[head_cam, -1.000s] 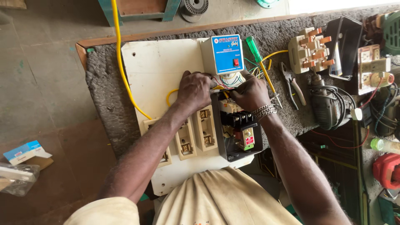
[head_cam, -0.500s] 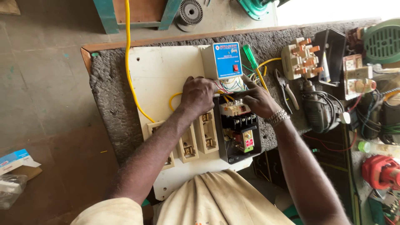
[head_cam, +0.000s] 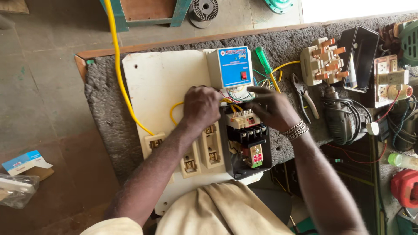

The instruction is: The person wires a motor starter control box on a workbench, routing yellow and multicolored wires into the contactor and terminal blocks. They use a screwdriver to tighten terminals, strip and position wire ends by hand, and press components into the enclosure while connecting the wiring.

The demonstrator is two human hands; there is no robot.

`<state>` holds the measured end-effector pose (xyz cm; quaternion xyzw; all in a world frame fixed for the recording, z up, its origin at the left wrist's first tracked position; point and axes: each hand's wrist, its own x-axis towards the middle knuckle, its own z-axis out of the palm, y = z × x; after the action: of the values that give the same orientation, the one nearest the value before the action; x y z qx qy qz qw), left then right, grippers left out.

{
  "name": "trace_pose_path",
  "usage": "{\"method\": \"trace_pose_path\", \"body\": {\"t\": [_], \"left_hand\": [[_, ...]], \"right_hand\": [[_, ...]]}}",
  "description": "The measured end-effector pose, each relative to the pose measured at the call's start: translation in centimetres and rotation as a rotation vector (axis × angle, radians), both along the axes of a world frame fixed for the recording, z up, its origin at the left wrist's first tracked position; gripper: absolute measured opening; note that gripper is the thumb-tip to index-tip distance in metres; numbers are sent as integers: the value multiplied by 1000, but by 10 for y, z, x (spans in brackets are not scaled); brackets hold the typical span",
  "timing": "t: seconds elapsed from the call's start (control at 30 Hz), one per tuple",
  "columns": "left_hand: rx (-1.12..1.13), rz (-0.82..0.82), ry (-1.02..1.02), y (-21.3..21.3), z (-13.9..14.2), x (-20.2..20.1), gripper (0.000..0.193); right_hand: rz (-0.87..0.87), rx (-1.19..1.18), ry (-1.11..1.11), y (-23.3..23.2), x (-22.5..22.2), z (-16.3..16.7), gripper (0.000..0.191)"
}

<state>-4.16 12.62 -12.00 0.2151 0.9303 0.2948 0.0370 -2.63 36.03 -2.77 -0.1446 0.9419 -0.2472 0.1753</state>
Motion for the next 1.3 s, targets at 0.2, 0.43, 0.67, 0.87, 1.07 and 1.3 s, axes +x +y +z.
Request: {"method": "trace_pose_path", "body": {"t": [0.2,0.43,0.67,0.87,1.07,1.3], "left_hand": [[173,108,-7,20,12,5,15],[173,113,177,59,42,12,15],[133,44,320,88,44,10,13],[96,61,324,94,44,10,19],[69,61,269,95,44,9,16],[155,114,247,91,46,8,7]], "right_hand": [[-265,-41,126,32,-5,-13,18],[-168,-154,244,74,-9,-29,18],[-141,-106,191,107,-27,-40,37],[-147,-35,111,115,-34,-50,29],[-64,-126,163,118,-36,-46,13],[-3,-225,260,119,-33,-29,21]]}}
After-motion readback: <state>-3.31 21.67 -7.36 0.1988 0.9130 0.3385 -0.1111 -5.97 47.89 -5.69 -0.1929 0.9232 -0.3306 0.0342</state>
